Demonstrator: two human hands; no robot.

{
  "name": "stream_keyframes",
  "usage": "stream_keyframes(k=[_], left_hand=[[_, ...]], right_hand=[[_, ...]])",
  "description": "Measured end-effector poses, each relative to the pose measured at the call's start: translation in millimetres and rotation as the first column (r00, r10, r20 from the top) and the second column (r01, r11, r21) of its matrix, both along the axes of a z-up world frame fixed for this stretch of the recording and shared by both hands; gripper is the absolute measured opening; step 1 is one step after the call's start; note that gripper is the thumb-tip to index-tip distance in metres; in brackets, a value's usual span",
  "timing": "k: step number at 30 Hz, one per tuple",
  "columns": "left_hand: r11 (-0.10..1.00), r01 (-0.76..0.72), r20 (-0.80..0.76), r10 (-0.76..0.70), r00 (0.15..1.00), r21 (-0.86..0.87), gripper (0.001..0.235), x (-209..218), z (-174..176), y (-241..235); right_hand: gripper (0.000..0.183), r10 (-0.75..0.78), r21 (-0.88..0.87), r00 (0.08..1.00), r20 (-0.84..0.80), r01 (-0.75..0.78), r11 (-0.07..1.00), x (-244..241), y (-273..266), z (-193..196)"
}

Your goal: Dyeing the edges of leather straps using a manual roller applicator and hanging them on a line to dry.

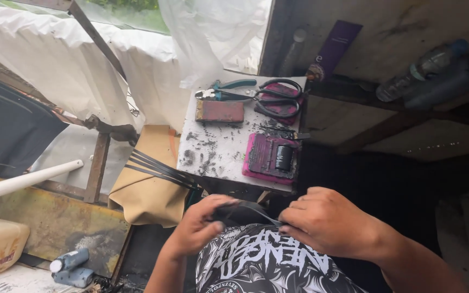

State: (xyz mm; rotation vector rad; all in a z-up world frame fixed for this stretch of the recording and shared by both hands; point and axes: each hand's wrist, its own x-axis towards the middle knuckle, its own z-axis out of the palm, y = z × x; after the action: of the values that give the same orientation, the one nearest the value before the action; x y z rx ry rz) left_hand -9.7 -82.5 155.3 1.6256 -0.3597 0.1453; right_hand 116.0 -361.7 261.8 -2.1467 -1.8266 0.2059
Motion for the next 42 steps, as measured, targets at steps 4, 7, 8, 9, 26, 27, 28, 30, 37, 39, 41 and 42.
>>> stream_keyframes(k=[4,7,8,9,26,27,28,30,37,39,41,42], left_hand=[[0.957,0.060,0.173,-0.113,0.978,0.284,0.041,35.3,40.2,-38.6],[0.966,0.029,0.147,-0.069,0.987,0.257,0.016,46.1,44.4,-46.6],[0.966,0.006,0.110,-0.035,0.993,0.259,0.016,44.3,42.2,-48.0],[0.963,-0.026,0.096,0.000,0.995,0.268,0.016,50.5,43.5,-47.6],[0.961,-0.148,0.125,0.121,0.985,0.235,0.021,51.2,34.2,-57.4],[0.960,-0.150,0.131,0.121,0.984,0.237,0.023,49.8,34.9,-57.3],[0.960,-0.153,0.131,0.124,0.984,0.235,0.023,49.3,35.9,-57.3],[0.929,-0.249,0.258,0.178,0.950,0.275,0.019,47.9,36.9,-57.4],[0.845,-0.373,0.423,0.198,0.884,0.384,0.023,44.9,45.6,-48.8],[0.836,-0.384,0.445,0.193,0.874,0.391,0.021,45.1,50.1,-47.0],[0.824,-0.400,0.459,0.197,0.866,0.401,0.022,45.1,48.1,-44.5],[0.811,-0.414,0.473,0.198,0.859,0.413,0.023,45.2,47.2,-43.1]], right_hand=[[0.026,-0.065,0.074,0.996,0.058,0.061,0.995,8.7,1.8,11.1],[0.035,-0.279,0.138,0.947,0.157,0.259,0.956,25.8,-20.4,20.2],[0.029,-0.364,0.150,0.931,-0.031,0.364,0.919,29.2,-29.6,19.3],[0.026,-0.430,0.160,0.881,-0.198,0.461,0.873,38.9,-37.4,23.1],[0.050,-0.232,0.304,0.564,-0.793,0.695,0.652,35.0,-50.0,-14.4],[0.050,-0.222,0.310,0.554,-0.803,0.705,0.638,35.5,-50.3,-17.7],[0.050,-0.222,0.309,0.554,-0.802,0.703,0.640,36.1,-49.9,-19.1],[0.049,-0.209,0.328,0.551,-0.808,0.716,0.617,37.6,-48.7,-22.5],[0.045,-0.180,0.362,0.581,-0.794,0.688,0.629,39.5,-44.1,-34.0],[0.046,-0.216,0.355,0.590,-0.778,0.697,0.623,39.7,-42.8,-34.8],[0.046,-0.208,0.376,0.613,-0.762,0.680,0.630,40.0,-41.6,-36.8],[0.045,-0.200,0.396,0.635,-0.746,0.664,0.635,40.1,-40.9,-37.7]])
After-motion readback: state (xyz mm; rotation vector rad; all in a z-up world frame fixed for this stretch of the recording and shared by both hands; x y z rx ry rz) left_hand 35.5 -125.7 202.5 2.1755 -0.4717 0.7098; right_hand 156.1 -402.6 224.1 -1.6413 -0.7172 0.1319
